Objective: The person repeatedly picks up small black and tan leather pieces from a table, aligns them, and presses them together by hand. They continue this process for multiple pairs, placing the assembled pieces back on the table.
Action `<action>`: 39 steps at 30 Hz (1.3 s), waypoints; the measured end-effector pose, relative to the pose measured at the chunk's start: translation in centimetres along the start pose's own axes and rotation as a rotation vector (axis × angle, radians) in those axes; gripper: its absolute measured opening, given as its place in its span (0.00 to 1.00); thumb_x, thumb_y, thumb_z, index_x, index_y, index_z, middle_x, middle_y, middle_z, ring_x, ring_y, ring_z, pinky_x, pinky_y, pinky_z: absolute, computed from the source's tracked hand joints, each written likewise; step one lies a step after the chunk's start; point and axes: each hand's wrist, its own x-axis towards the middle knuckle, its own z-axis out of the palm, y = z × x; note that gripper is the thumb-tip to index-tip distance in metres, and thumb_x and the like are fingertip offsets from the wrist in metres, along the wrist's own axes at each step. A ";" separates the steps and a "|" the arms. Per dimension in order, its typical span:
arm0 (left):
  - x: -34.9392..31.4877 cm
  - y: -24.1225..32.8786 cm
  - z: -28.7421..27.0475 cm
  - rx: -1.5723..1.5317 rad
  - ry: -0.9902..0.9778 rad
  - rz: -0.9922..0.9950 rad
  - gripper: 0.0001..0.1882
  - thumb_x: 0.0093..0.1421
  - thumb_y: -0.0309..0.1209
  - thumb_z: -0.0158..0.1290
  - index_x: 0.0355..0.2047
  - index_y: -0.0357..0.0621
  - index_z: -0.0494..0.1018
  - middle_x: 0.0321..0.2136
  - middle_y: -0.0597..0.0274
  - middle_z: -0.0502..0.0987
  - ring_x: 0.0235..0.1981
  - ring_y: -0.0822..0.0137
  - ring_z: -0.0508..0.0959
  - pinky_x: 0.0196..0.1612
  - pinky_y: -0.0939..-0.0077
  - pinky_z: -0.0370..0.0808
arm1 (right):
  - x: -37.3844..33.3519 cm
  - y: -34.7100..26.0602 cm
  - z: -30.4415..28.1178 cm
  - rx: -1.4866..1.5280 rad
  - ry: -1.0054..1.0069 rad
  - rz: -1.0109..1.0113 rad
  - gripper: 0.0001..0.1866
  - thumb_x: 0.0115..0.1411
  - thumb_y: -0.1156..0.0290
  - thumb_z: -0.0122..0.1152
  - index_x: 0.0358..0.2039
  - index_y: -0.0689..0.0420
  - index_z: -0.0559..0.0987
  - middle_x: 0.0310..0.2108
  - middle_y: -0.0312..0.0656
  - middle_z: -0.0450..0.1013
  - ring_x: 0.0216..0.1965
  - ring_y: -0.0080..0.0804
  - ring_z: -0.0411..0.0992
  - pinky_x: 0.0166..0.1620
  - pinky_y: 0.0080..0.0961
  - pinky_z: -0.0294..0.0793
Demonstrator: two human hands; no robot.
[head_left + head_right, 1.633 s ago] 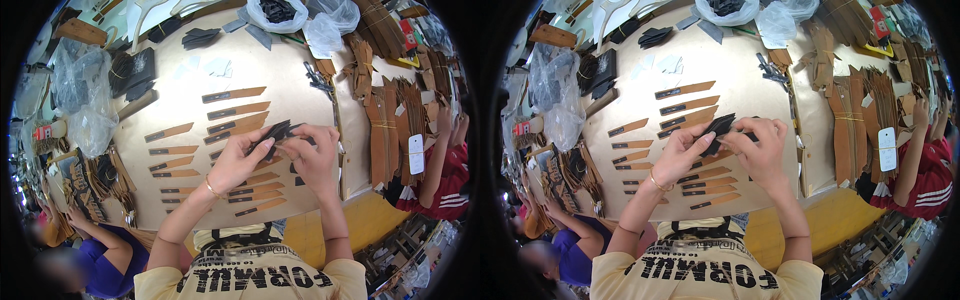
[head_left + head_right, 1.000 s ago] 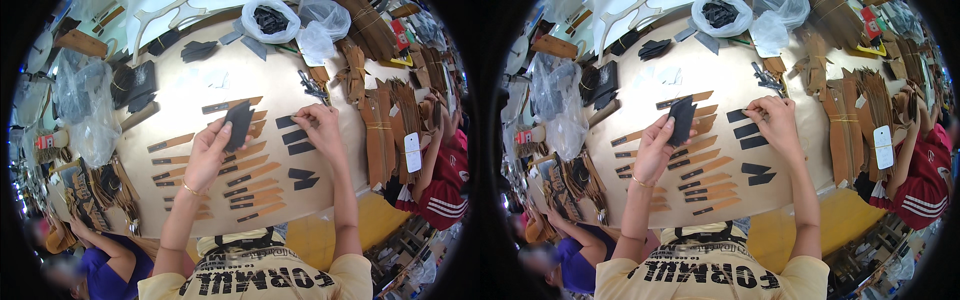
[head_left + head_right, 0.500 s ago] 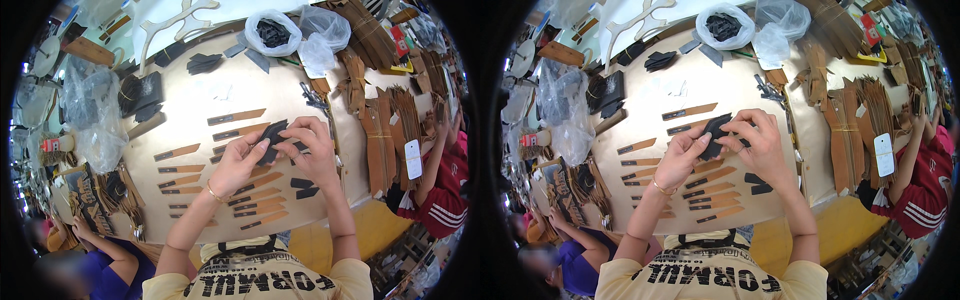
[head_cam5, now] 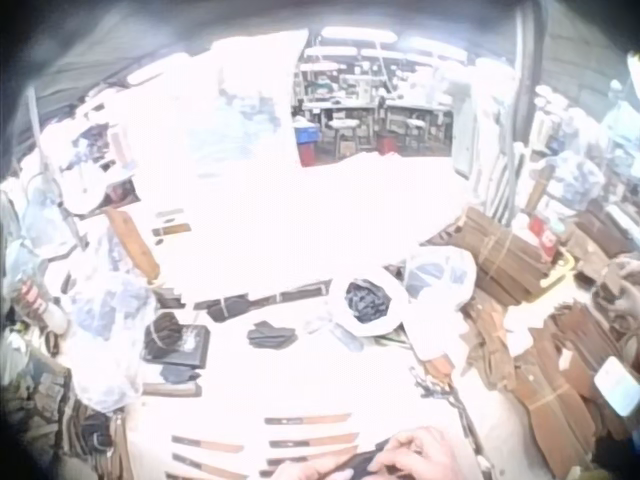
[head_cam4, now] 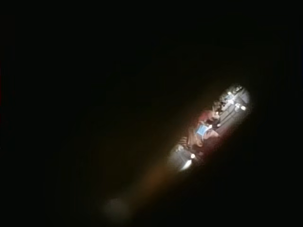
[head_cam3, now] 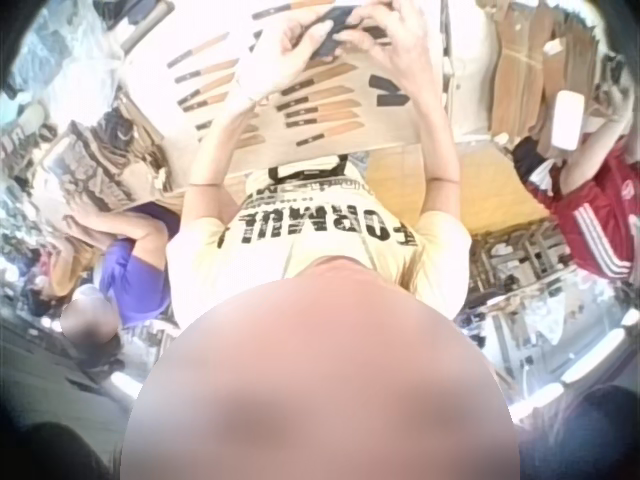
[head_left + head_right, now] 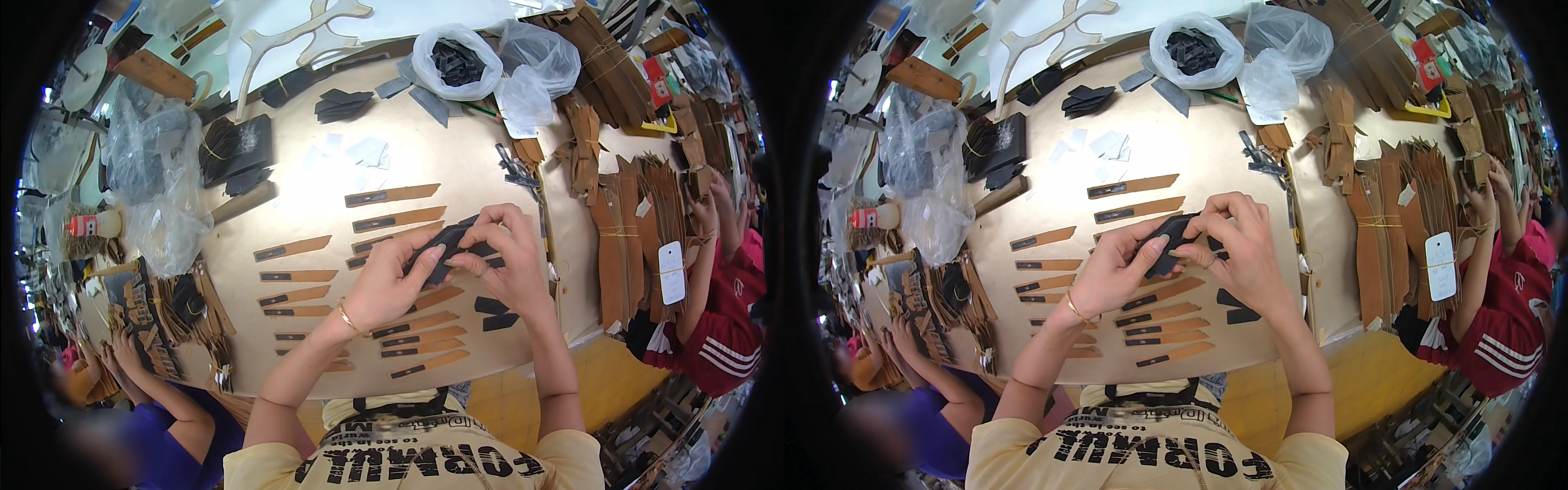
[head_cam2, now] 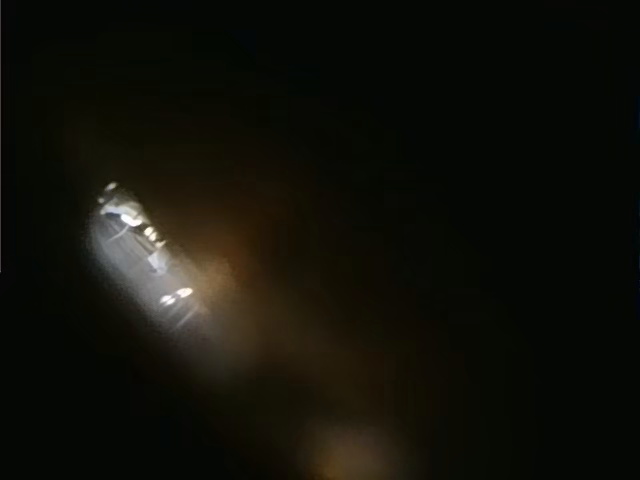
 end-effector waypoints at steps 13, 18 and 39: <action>0.0 0.2 -3.4 -0.058 0.377 0.107 0.19 0.73 0.33 0.42 0.56 0.30 0.69 0.39 0.58 0.80 0.36 0.73 0.79 0.39 0.81 0.77 | 3.8 5.5 -0.7 0.063 -0.178 0.405 0.08 0.52 0.74 0.72 0.31 0.63 0.83 0.24 0.39 0.77 0.26 0.24 0.71 0.34 0.21 0.71; 0.2 -0.1 -2.6 -0.075 0.299 0.096 0.19 0.73 0.33 0.42 0.56 0.30 0.68 0.39 0.57 0.80 0.38 0.73 0.80 0.41 0.80 0.77 | 3.3 5.6 -0.3 -0.297 -0.017 0.048 0.13 0.51 0.68 0.73 0.36 0.60 0.83 0.34 0.42 0.76 0.37 0.34 0.74 0.41 0.29 0.72; -3.3 0.9 -5.4 -0.140 0.480 0.158 0.20 0.73 0.34 0.39 0.56 0.30 0.67 0.44 0.48 0.79 0.43 0.64 0.82 0.46 0.71 0.81 | 0.9 -1.9 12.0 -0.350 -0.220 0.020 0.45 0.65 0.36 0.41 0.70 0.58 0.53 0.70 0.69 0.38 0.73 0.61 0.34 0.70 0.54 0.35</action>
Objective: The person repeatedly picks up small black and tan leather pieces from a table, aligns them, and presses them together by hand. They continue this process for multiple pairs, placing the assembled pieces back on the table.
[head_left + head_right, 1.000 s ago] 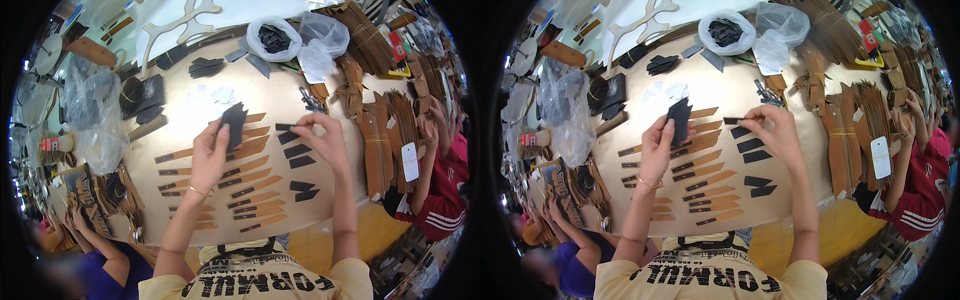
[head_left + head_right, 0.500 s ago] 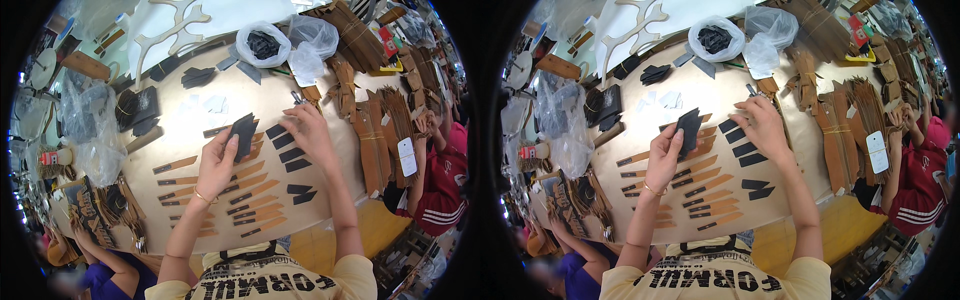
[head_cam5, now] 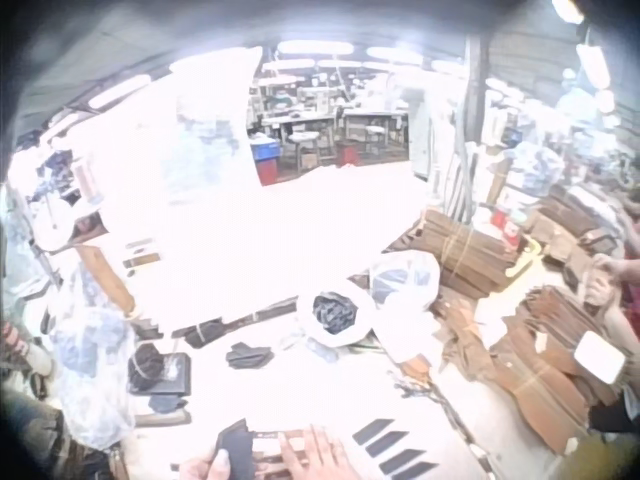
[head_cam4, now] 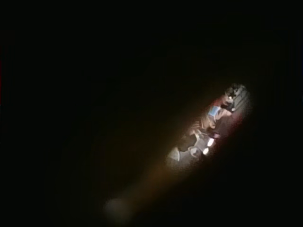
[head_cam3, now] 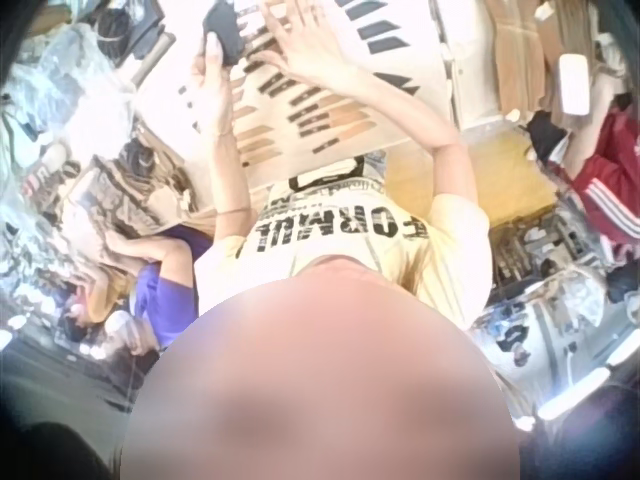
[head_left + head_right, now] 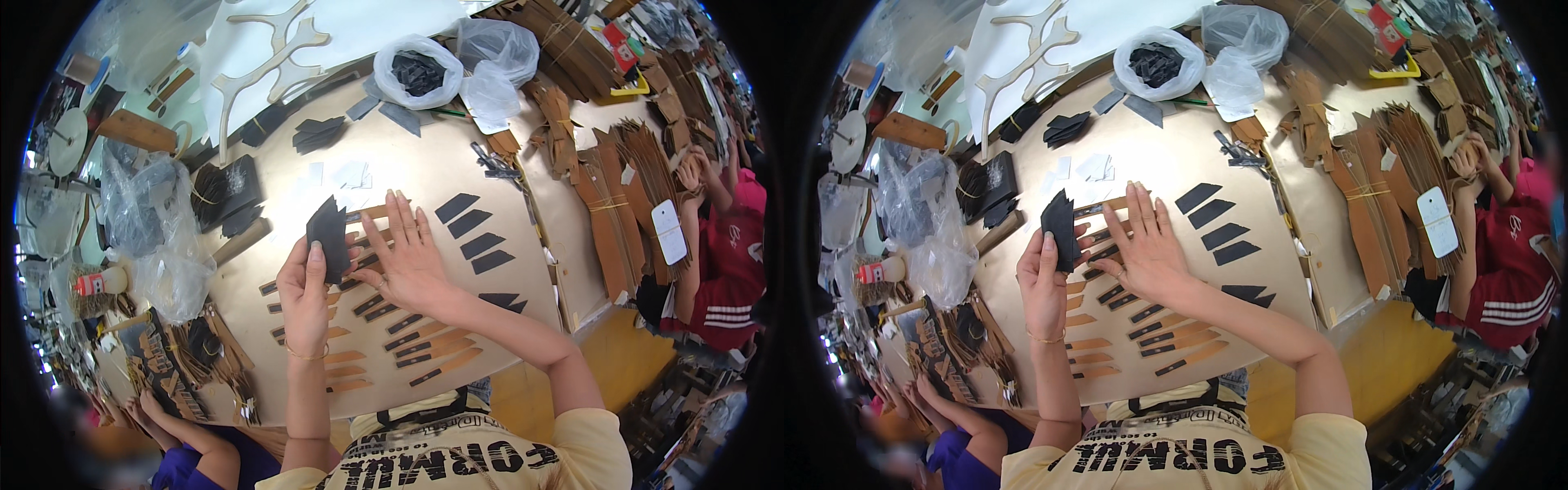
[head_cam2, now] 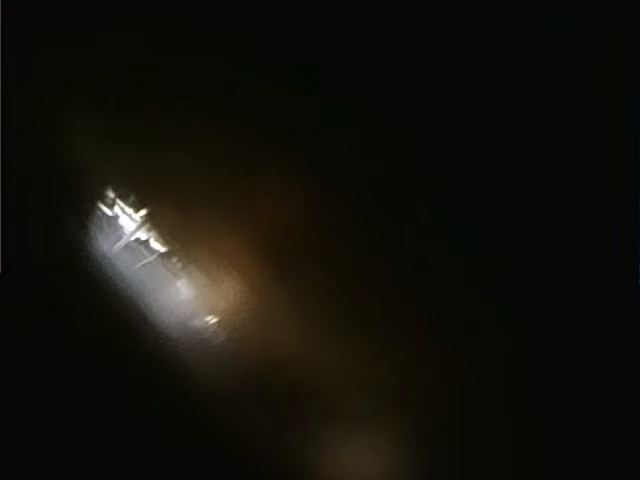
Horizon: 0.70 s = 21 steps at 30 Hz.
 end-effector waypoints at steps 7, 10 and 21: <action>1.4 -0.5 2.2 -0.048 -0.124 -0.057 0.20 0.73 0.34 0.42 0.56 0.30 0.68 0.44 0.53 0.80 0.41 0.68 0.81 0.45 0.76 0.79 | 0.4 2.1 -4.3 0.254 0.275 0.022 0.26 0.62 0.66 0.58 0.60 0.54 0.70 0.63 0.55 0.60 0.66 0.54 0.57 0.65 0.49 0.56; 2.3 -0.2 3.2 -0.151 -0.157 -0.061 0.20 0.72 0.34 0.43 0.57 0.31 0.68 0.44 0.54 0.80 0.40 0.69 0.81 0.44 0.77 0.79 | 0.5 3.7 -7.6 0.649 0.558 0.138 0.16 0.56 0.82 0.56 0.46 0.58 0.78 0.47 0.47 0.70 0.48 0.42 0.72 0.49 0.33 0.73; 3.4 -0.6 4.5 -0.113 -0.384 -0.200 0.19 0.71 0.34 0.47 0.55 0.34 0.72 0.38 0.66 0.80 0.35 0.78 0.77 0.40 0.83 0.76 | 0.9 4.5 -10.2 0.509 0.299 -0.030 0.14 0.51 0.70 0.74 0.36 0.59 0.80 0.39 0.41 0.69 0.40 0.35 0.71 0.44 0.29 0.72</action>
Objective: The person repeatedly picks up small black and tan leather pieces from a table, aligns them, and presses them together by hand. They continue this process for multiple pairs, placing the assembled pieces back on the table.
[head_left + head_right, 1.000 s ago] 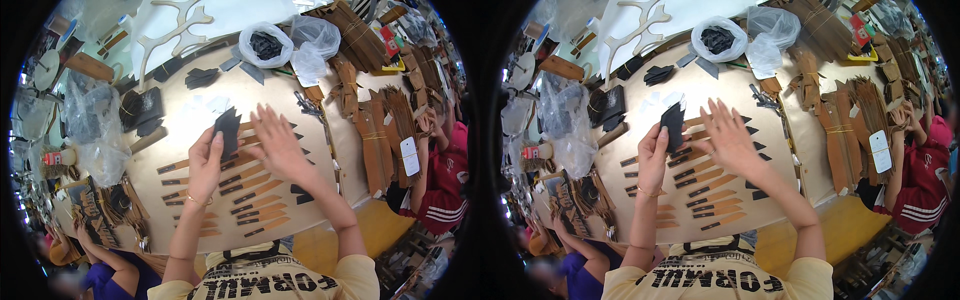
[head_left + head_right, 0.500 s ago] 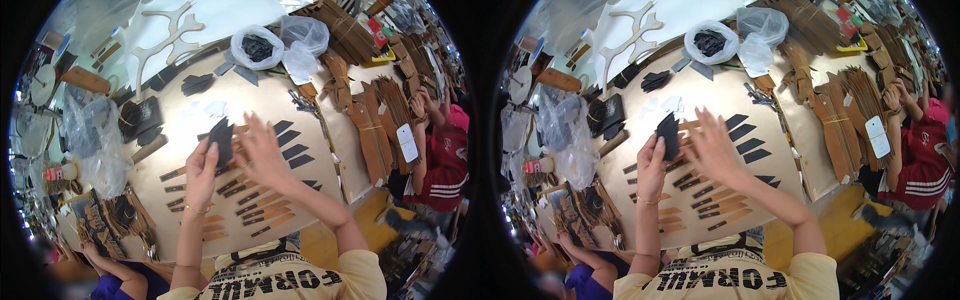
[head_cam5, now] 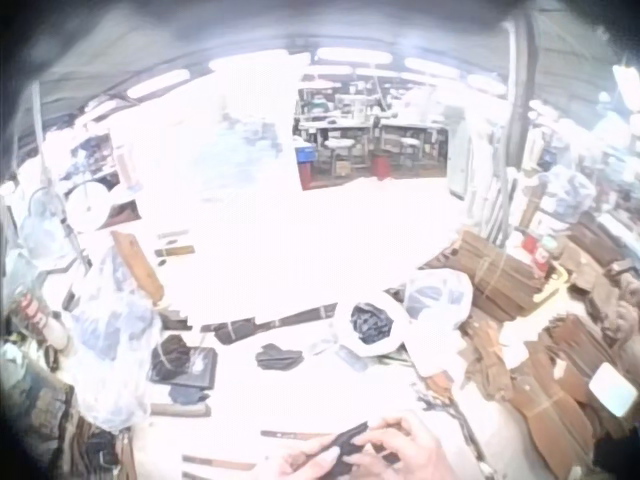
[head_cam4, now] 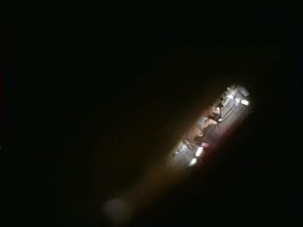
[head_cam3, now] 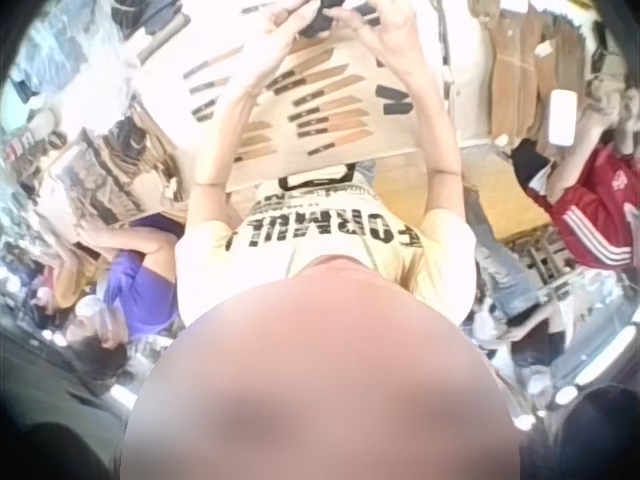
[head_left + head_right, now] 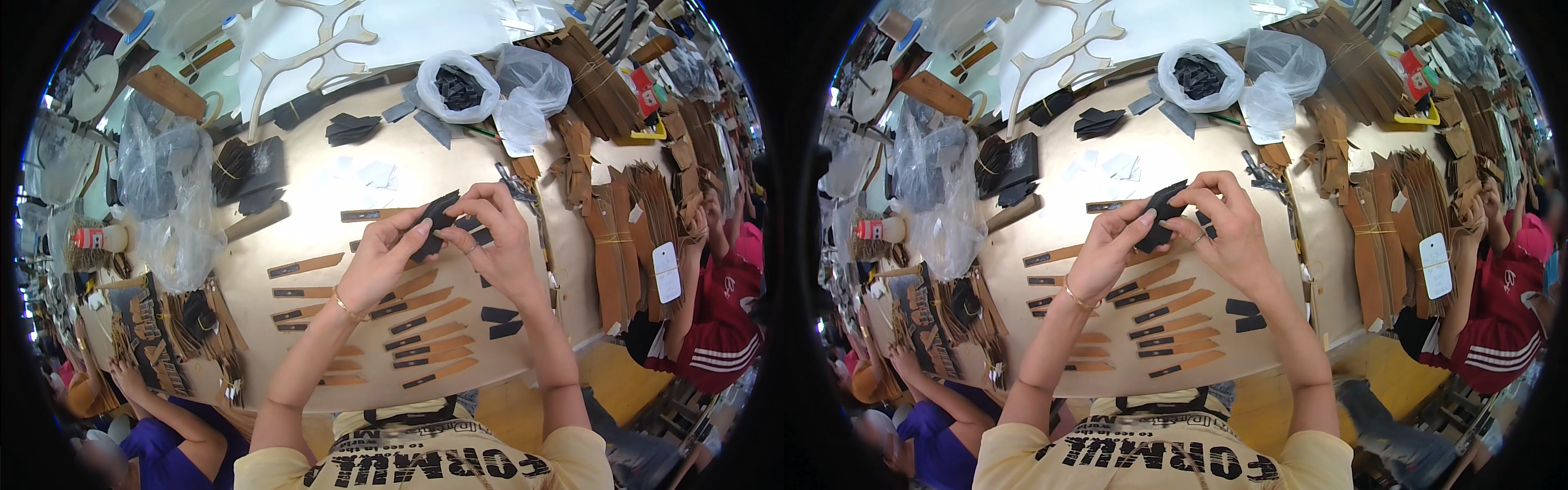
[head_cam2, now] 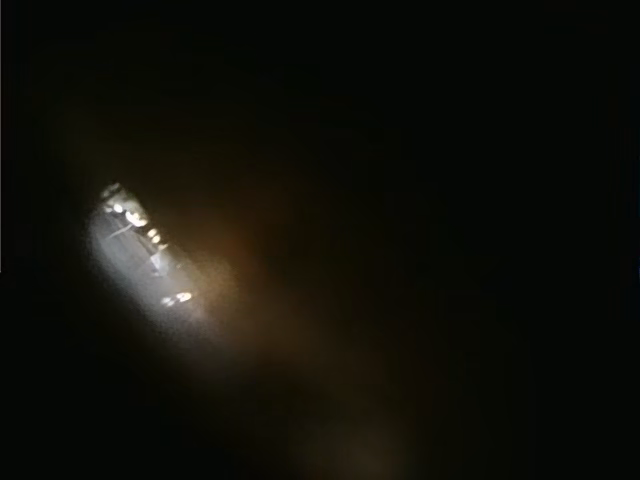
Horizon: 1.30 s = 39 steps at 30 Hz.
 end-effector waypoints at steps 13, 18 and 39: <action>1.6 -0.8 -1.9 -0.320 0.052 -0.090 0.17 0.72 0.35 0.44 0.52 0.34 0.72 0.40 0.57 0.80 0.39 0.73 0.80 0.41 0.78 0.80 | -0.4 2.4 -0.5 -0.158 0.150 -0.289 0.09 0.49 0.74 0.72 0.32 0.56 0.81 0.29 0.35 0.76 0.31 0.35 0.73 0.40 0.29 0.68; 2.0 -0.2 -3.5 -0.023 0.240 0.053 0.19 0.72 0.34 0.44 0.54 0.32 0.70 0.40 0.57 0.80 0.37 0.71 0.81 0.42 0.79 0.80 | 1.5 5.0 -1.3 -0.246 -0.104 0.101 0.09 0.53 0.74 0.69 0.36 0.56 0.82 0.31 0.38 0.76 0.38 0.35 0.74 0.47 0.30 0.65; 2.8 -0.8 -3.5 -0.198 0.071 -0.037 0.17 0.71 0.33 0.47 0.51 0.29 0.71 0.36 0.57 0.80 0.35 0.72 0.81 0.38 0.82 0.81 | 1.6 3.5 0.5 0.010 0.118 -0.185 0.08 0.51 0.76 0.71 0.32 0.60 0.80 0.30 0.35 0.76 0.33 0.30 0.73 0.40 0.25 0.71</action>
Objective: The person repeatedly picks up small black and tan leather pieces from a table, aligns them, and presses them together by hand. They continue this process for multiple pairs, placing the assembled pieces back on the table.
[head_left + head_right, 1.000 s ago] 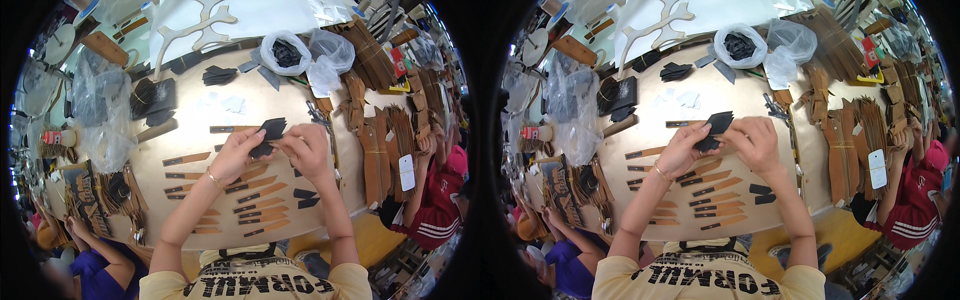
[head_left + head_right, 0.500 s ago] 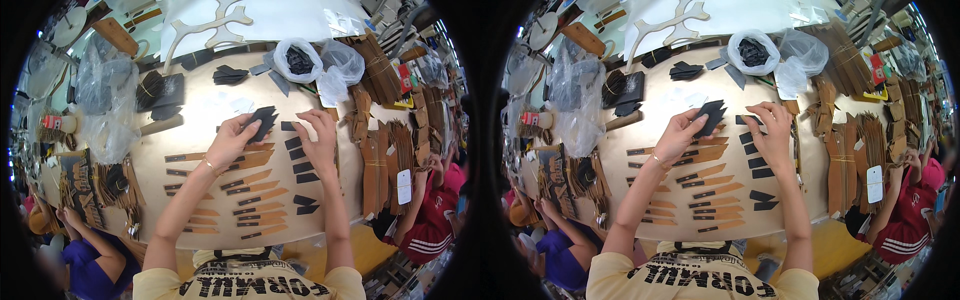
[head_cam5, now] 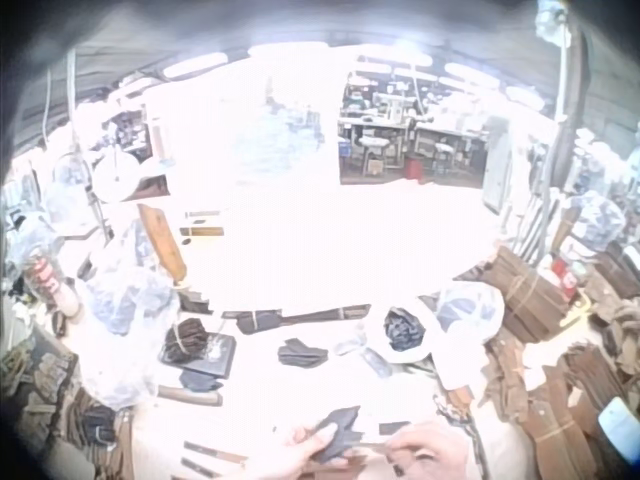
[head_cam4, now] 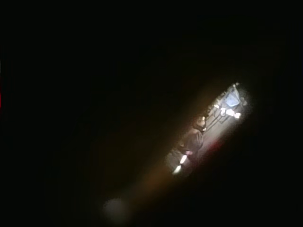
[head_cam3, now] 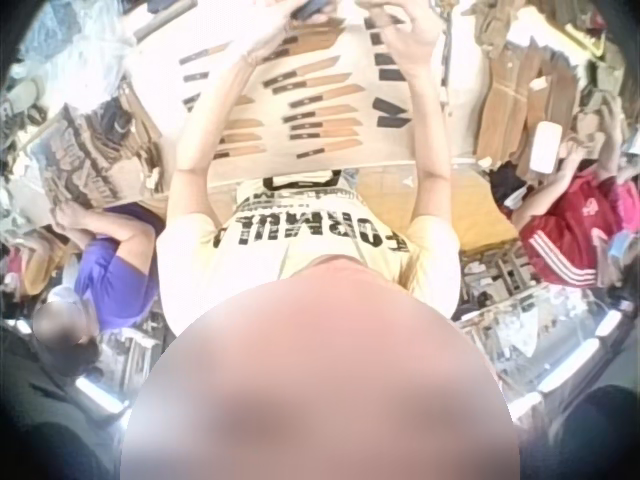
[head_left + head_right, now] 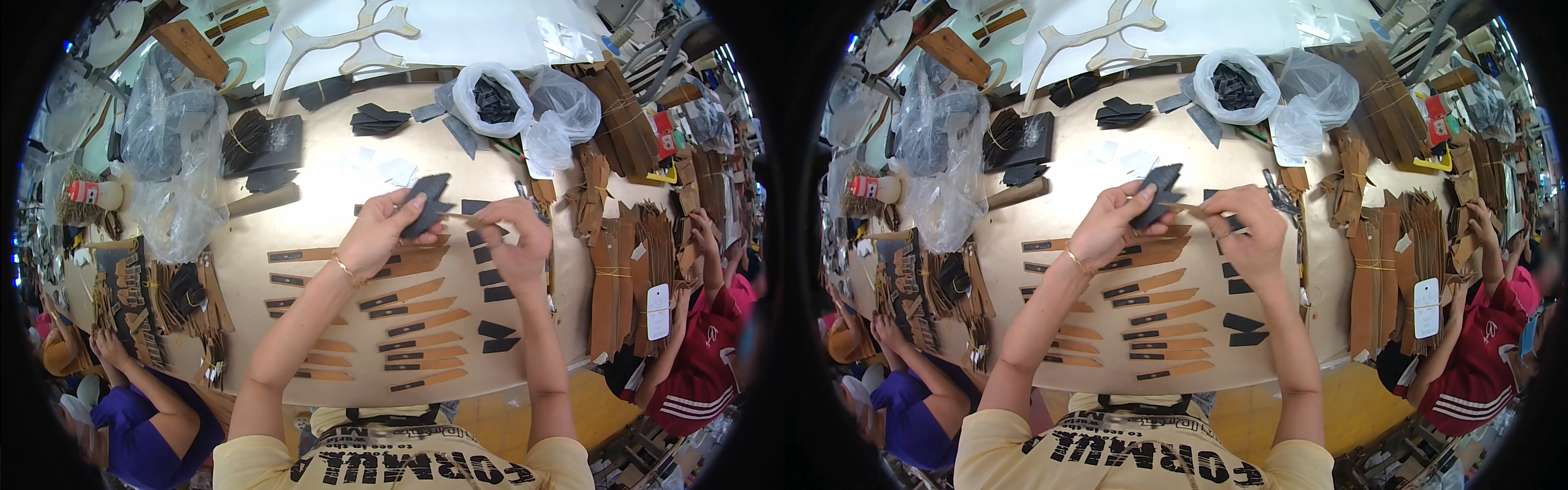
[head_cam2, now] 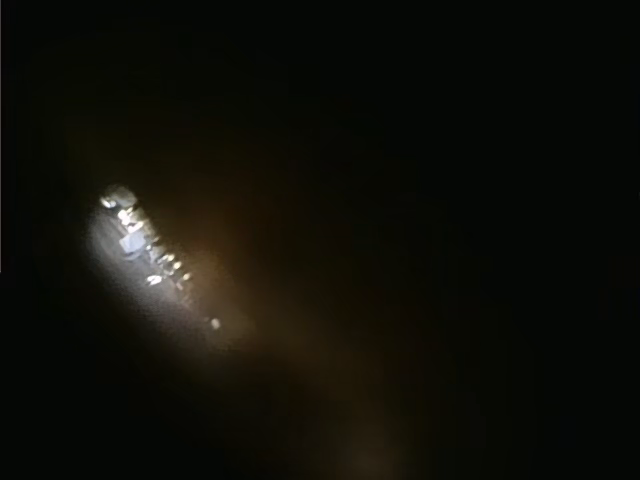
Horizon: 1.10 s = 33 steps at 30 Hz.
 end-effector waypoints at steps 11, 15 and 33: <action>-0.6 1.0 0.1 0.200 0.140 0.070 0.18 0.71 0.34 0.48 0.53 0.31 0.70 0.35 0.58 0.81 0.31 0.76 0.79 0.38 0.83 0.78 | 2.9 3.8 0.6 -0.606 -0.197 0.209 0.16 0.53 0.64 0.72 0.41 0.56 0.84 0.33 0.41 0.77 0.32 0.35 0.75 0.38 0.29 0.71; 0.0 0.8 0.4 0.199 0.092 0.060 0.18 0.70 0.35 0.49 0.52 0.31 0.70 0.36 0.58 0.81 0.30 0.77 0.78 0.38 0.83 0.78 | 2.6 2.0 0.1 -0.557 -0.024 0.080 0.16 0.52 0.66 0.73 0.41 0.56 0.83 0.41 0.41 0.75 0.36 0.34 0.73 0.41 0.28 0.69; -1.4 1.2 -1.5 0.097 0.323 0.201 0.19 0.71 0.35 0.46 0.54 0.31 0.69 0.43 0.52 0.80 0.41 0.68 0.82 0.44 0.77 0.81 | 5.8 4.3 1.1 -0.041 -0.204 0.339 0.05 0.54 0.74 0.68 0.30 0.62 0.82 0.25 0.37 0.76 0.29 0.24 0.72 0.38 0.22 0.71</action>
